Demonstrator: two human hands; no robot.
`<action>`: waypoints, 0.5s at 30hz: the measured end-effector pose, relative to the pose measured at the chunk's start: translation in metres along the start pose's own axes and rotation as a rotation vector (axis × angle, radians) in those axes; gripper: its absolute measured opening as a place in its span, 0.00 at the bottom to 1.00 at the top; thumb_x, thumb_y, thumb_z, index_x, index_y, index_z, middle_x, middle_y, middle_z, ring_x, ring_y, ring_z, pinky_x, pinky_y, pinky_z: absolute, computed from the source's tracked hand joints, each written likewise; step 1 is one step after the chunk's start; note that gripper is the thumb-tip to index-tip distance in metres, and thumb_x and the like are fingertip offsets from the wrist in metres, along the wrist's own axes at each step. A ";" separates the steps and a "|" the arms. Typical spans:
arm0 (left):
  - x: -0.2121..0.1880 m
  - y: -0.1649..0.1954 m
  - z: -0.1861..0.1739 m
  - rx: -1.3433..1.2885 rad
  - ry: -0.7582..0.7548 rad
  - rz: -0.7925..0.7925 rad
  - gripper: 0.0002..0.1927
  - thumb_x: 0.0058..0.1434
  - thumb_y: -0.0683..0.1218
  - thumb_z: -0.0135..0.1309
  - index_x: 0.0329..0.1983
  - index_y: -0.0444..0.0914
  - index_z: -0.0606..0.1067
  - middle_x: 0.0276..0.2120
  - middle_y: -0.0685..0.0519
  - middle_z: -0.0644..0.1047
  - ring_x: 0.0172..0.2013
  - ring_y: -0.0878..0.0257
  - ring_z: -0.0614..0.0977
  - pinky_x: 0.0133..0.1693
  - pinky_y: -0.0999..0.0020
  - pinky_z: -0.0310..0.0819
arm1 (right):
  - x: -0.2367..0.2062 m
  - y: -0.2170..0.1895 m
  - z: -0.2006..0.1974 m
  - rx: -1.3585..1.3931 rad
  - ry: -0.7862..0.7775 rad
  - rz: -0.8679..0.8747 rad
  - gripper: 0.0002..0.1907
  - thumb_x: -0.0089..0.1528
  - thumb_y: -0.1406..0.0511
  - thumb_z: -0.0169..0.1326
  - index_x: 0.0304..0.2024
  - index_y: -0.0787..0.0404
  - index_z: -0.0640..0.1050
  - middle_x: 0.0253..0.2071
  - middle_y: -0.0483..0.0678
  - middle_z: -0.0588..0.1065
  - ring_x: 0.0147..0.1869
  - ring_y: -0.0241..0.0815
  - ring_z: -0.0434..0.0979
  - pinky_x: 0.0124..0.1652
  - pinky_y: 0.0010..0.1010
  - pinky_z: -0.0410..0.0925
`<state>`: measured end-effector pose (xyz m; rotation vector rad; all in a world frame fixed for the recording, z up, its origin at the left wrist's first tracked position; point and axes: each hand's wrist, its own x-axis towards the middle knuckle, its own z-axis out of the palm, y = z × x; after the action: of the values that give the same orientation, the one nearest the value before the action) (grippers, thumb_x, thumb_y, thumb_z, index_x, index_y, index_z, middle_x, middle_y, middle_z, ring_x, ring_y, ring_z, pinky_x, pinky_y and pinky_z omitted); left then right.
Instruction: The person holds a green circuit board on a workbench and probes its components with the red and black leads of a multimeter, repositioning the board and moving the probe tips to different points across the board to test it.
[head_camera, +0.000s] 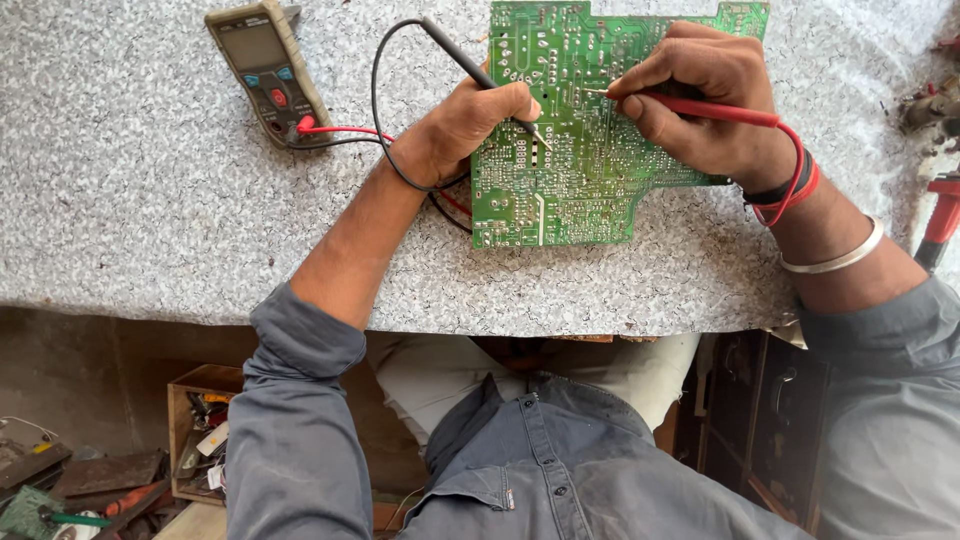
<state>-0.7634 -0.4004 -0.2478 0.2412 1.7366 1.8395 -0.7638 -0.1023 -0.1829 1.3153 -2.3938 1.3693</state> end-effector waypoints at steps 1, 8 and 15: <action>0.000 -0.001 0.000 0.024 -0.004 0.003 0.13 0.60 0.56 0.56 0.32 0.42 0.78 0.35 0.56 0.75 0.44 0.61 0.73 0.54 0.62 0.64 | 0.000 -0.001 0.000 0.011 -0.001 -0.004 0.05 0.72 0.67 0.62 0.44 0.65 0.83 0.34 0.46 0.79 0.36 0.33 0.73 0.35 0.24 0.66; 0.000 -0.004 0.002 0.062 0.032 -0.001 0.34 0.58 0.67 0.58 0.47 0.31 0.81 0.41 0.44 0.76 0.49 0.53 0.76 0.53 0.59 0.70 | 0.002 -0.005 -0.001 -0.039 -0.020 -0.012 0.06 0.72 0.67 0.64 0.45 0.64 0.83 0.33 0.46 0.79 0.34 0.34 0.71 0.34 0.26 0.63; 0.007 -0.015 -0.006 0.179 -0.015 0.146 0.54 0.67 0.77 0.30 0.80 0.32 0.45 0.78 0.32 0.42 0.78 0.44 0.40 0.77 0.55 0.36 | 0.000 0.000 -0.003 0.014 -0.006 0.009 0.05 0.71 0.67 0.63 0.45 0.65 0.83 0.31 0.45 0.77 0.32 0.32 0.70 0.32 0.24 0.62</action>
<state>-0.7678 -0.4020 -0.2643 0.4630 1.9196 1.7781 -0.7650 -0.1002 -0.1808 1.3162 -2.4010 1.3892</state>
